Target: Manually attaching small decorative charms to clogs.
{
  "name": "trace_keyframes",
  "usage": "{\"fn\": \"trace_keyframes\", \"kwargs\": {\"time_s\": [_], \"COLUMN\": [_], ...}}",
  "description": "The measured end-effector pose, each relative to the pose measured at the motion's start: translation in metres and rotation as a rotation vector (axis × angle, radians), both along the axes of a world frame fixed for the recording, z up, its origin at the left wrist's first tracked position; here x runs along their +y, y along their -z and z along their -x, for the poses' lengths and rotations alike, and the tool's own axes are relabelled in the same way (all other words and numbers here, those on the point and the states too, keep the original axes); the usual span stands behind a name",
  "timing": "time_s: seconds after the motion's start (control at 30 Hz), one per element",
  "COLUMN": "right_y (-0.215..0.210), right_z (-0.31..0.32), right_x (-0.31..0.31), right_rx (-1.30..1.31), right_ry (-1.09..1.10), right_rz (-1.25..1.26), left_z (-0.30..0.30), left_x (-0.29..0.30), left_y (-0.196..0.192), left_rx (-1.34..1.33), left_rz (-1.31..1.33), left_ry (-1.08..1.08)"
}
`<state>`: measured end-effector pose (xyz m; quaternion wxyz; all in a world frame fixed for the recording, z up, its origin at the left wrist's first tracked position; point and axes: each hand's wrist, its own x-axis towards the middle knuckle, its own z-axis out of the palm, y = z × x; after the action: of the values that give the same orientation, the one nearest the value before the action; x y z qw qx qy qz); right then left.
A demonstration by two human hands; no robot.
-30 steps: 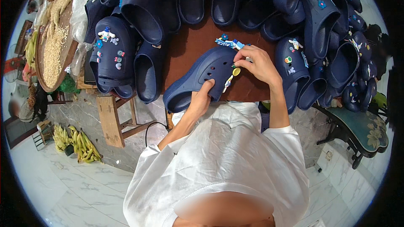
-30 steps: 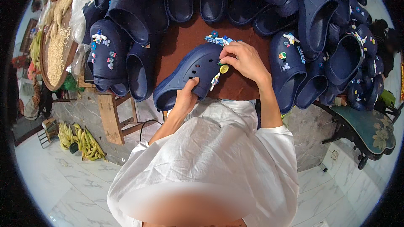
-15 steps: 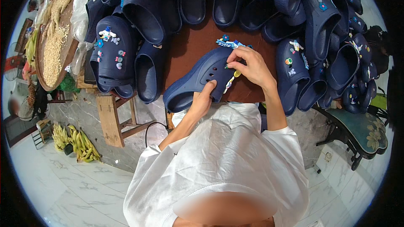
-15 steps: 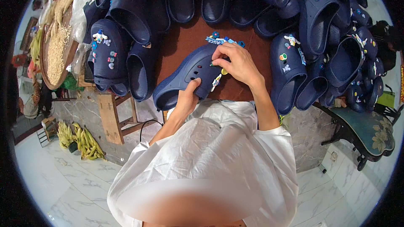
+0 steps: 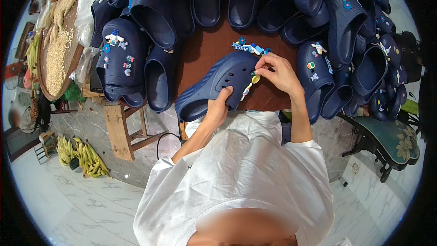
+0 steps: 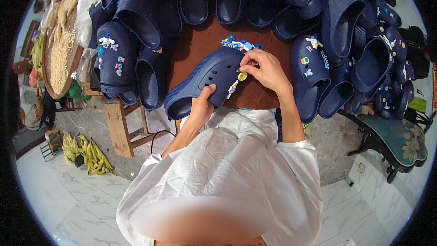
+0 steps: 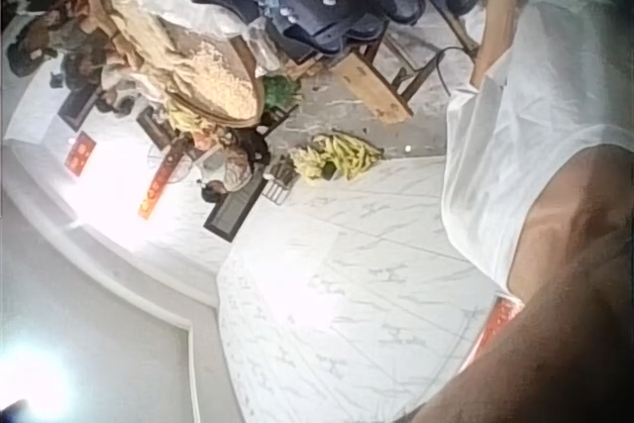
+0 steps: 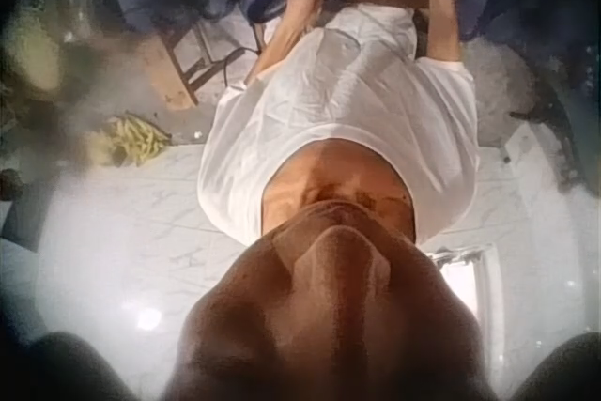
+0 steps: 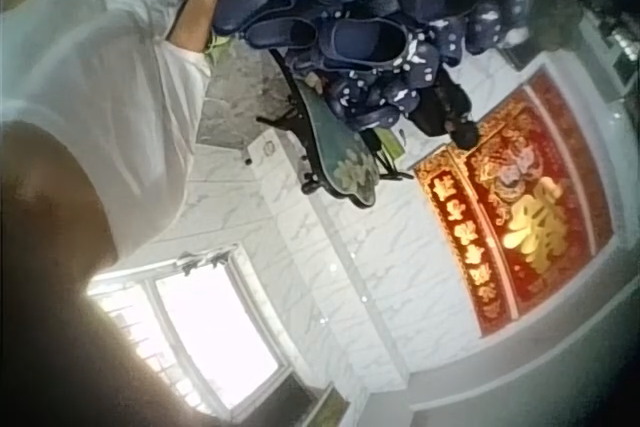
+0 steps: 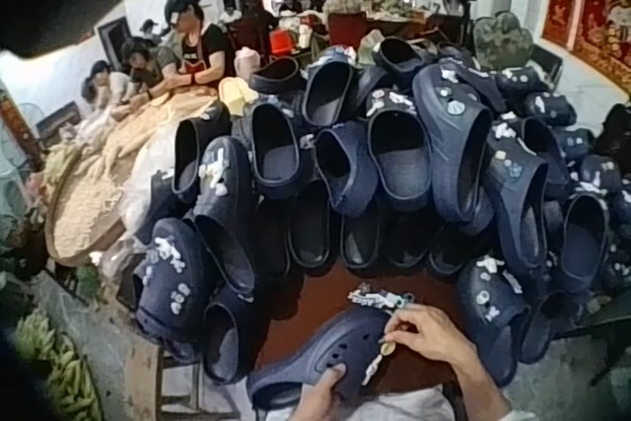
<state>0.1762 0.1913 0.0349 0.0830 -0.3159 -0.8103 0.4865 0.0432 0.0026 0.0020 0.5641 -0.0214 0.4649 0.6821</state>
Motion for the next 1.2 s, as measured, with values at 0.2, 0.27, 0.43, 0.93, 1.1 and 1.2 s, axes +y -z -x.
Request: {"fn": "trace_keyframes", "kwargs": {"time_s": [0.2, 0.27, 0.43, 0.93, 1.1, 1.2], "right_y": [0.007, 0.013, 0.02, 0.01, 0.013, 0.028], "right_z": [0.0, -0.001, 0.001, 0.012, 0.017, 0.021], "right_x": [-0.005, -0.003, 0.004, -0.008, -0.024, -0.028], "right_rx": [0.07, 0.076, 0.03, -0.06, -0.025, 0.037], "right_ry": [0.077, 0.042, -0.036, 0.042, 0.101, 0.108], "right_rz": [-0.03, 0.004, 0.19, 0.063, -0.185, -0.324], "left_z": [0.002, 0.003, 0.004, 0.004, 0.01, 0.016], "left_x": [-0.002, -0.001, -0.001, -0.002, 0.003, 0.001], "left_y": [0.0, 0.003, 0.006, 0.015, 0.007, 0.006], "left_rx": [0.003, -0.007, -0.019, 0.055, 0.008, -0.086], "left_rz": [-0.012, -0.005, -0.028, -0.02, -0.011, 0.033], "left_ry": [0.022, 0.028, 0.011, 0.021, -0.001, -0.012]}}
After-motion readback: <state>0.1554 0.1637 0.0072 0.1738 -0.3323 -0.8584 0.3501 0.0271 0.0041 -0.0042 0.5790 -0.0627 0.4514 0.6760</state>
